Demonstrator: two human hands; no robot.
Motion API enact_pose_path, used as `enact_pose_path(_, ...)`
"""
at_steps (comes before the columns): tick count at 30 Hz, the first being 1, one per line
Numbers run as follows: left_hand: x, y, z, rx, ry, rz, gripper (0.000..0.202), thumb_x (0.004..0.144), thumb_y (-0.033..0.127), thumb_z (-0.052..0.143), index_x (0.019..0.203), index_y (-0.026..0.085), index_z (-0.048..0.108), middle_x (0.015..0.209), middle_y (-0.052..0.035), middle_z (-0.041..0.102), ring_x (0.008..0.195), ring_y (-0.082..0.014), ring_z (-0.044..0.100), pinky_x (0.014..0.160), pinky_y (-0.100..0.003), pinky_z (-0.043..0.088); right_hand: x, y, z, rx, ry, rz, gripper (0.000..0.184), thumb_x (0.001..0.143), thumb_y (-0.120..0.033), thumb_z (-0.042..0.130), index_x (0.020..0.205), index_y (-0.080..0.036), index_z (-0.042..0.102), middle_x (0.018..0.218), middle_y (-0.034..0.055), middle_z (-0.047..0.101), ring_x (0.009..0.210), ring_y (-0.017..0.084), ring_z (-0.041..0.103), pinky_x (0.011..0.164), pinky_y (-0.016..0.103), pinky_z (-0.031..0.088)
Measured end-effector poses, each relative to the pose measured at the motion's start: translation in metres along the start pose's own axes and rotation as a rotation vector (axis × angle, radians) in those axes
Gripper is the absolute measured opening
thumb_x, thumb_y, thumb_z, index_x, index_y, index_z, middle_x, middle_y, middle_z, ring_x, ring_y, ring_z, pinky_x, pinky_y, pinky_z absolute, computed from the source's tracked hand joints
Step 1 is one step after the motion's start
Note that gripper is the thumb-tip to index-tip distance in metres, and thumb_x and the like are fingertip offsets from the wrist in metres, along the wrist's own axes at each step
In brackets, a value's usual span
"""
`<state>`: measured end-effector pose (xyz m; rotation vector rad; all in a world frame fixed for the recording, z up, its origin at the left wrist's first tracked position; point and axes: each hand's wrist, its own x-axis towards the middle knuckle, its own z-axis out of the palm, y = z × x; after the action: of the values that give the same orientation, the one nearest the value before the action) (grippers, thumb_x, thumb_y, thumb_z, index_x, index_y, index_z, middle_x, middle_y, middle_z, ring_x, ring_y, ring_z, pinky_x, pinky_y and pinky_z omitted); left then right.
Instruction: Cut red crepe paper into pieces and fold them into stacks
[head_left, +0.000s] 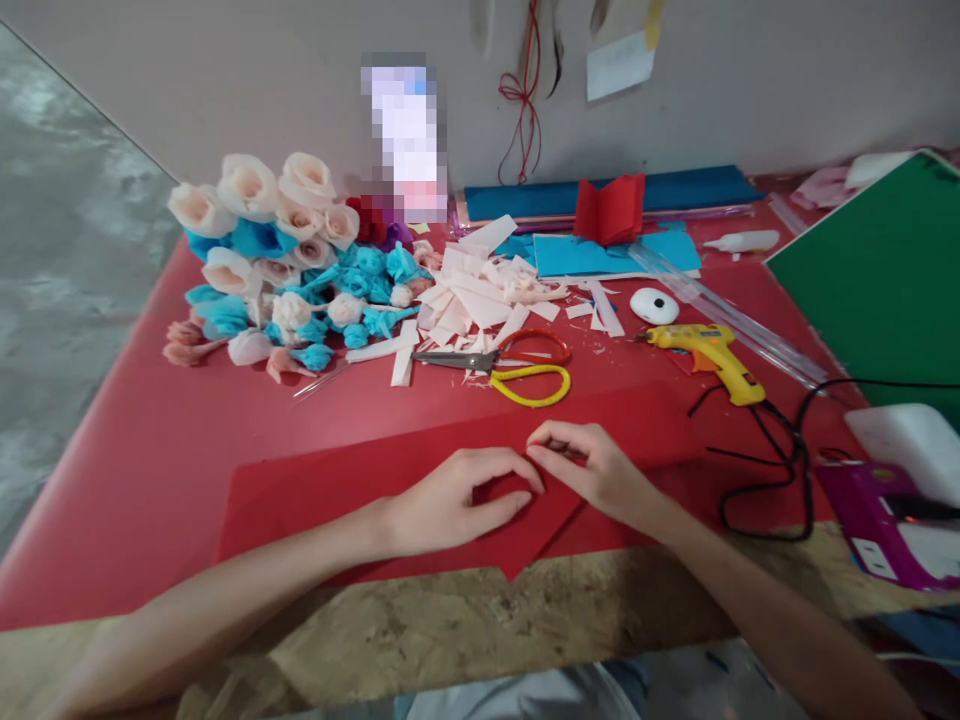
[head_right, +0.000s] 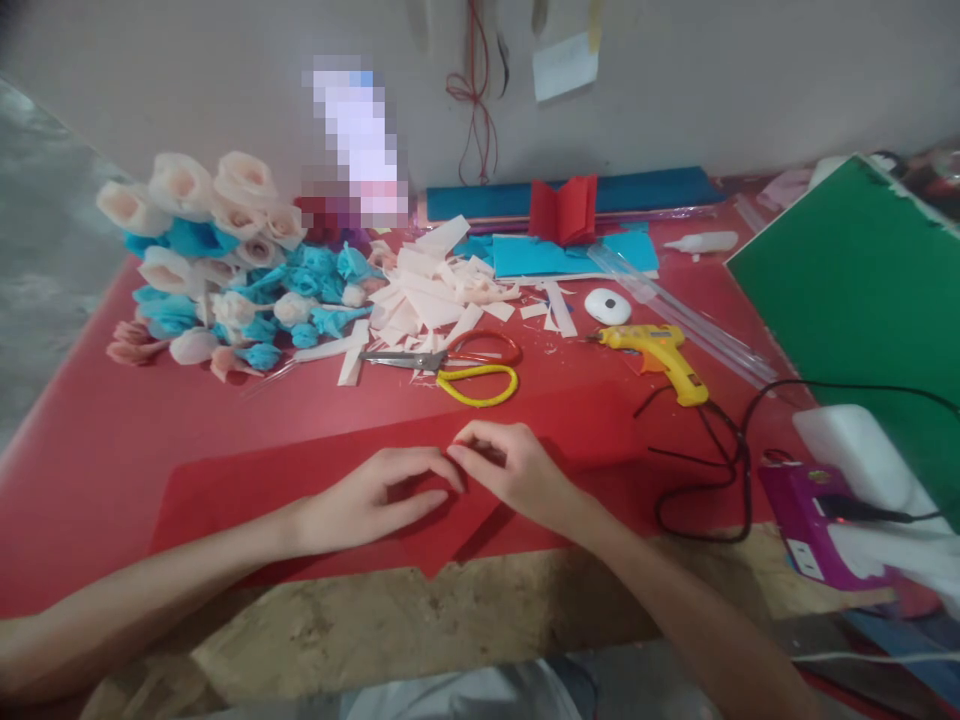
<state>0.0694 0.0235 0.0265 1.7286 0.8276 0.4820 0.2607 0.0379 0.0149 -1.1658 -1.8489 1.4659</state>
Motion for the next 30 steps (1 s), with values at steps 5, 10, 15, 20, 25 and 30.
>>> enact_pose_path(5, 0.000, 0.003, 0.003, 0.023, -0.010, 0.049, 0.022, 0.089, 0.018, 0.042, 0.079, 0.012, 0.061, 0.075, -0.0024, 0.062, 0.066, -0.0086, 0.054, 0.067, -0.019, 0.044, -0.007, 0.002, 0.018, -0.178, 0.108, -0.178, 0.024, 0.089, -0.026, 0.043, 0.068, -0.019, 0.050, 0.058, -0.0047, 0.050, 0.052, 0.006, 0.046, 0.054, 0.018, 0.034)
enact_pose_path(10, -0.001, 0.009, -0.006, -0.035, -0.053, -0.003, 0.024, 0.088, 0.017, 0.042, 0.073, 0.012, 0.060, 0.071, -0.0026, 0.060, 0.064, -0.0085, 0.055, 0.064, -0.018, 0.043, -0.003, 0.000, -0.001, -0.254, 0.298, -0.146, 0.023, 0.088, -0.030, 0.044, 0.070, -0.019, 0.053, 0.053, -0.0054, 0.047, 0.045, 0.007, 0.042, 0.048, 0.019, 0.032)
enact_pose_path(15, -0.002, 0.014, -0.018, -0.080, -0.115, -0.038, 0.028, 0.088, 0.018, 0.041, 0.067, 0.011, 0.058, 0.067, -0.0035, 0.060, 0.061, -0.0086, 0.056, 0.061, -0.018, 0.043, 0.005, 0.007, -0.032, -0.270, 0.541, -0.084, 0.024, 0.087, -0.035, 0.045, 0.070, -0.019, 0.053, 0.054, -0.0037, 0.046, 0.049, 0.009, 0.042, 0.046, 0.020, 0.033)
enact_pose_path(20, -0.002, 0.008, -0.017, -0.037, -0.026, -0.084, 0.027, 0.089, 0.021, 0.038, 0.068, 0.014, 0.053, 0.062, -0.0001, 0.058, 0.057, -0.0080, 0.054, 0.058, -0.019, 0.043, 0.004, 0.008, -0.043, -0.345, 0.663, -0.128, 0.023, 0.086, -0.034, 0.045, 0.070, -0.020, 0.053, 0.051, -0.0046, 0.042, 0.044, 0.009, 0.037, 0.042, 0.021, 0.030)
enact_pose_path(25, 0.002, -0.002, -0.006, -0.084, 0.266, -0.045, 0.025, 0.082, 0.027, 0.055, 0.104, 0.017, 0.048, 0.104, -0.0063, 0.059, 0.098, -0.0151, 0.058, 0.087, -0.029, 0.048, -0.005, 0.000, -0.019, -0.367, 0.459, -0.210, 0.019, 0.087, -0.028, 0.045, 0.072, -0.020, 0.054, 0.051, -0.0057, 0.044, 0.042, 0.007, 0.038, 0.042, 0.020, 0.029)
enact_pose_path(30, 0.003, -0.009, -0.005, -0.057, 0.192, -0.141, 0.034, 0.077, 0.021, 0.060, 0.110, 0.018, 0.050, 0.103, -0.0042, 0.062, 0.090, -0.0155, 0.061, 0.084, -0.030, 0.049, -0.001, 0.004, -0.004, -0.211, 0.555, -0.112, 0.019, 0.088, -0.032, 0.044, 0.076, -0.021, 0.052, 0.047, -0.0080, 0.029, 0.038, 0.007, 0.028, 0.038, 0.022, 0.021)
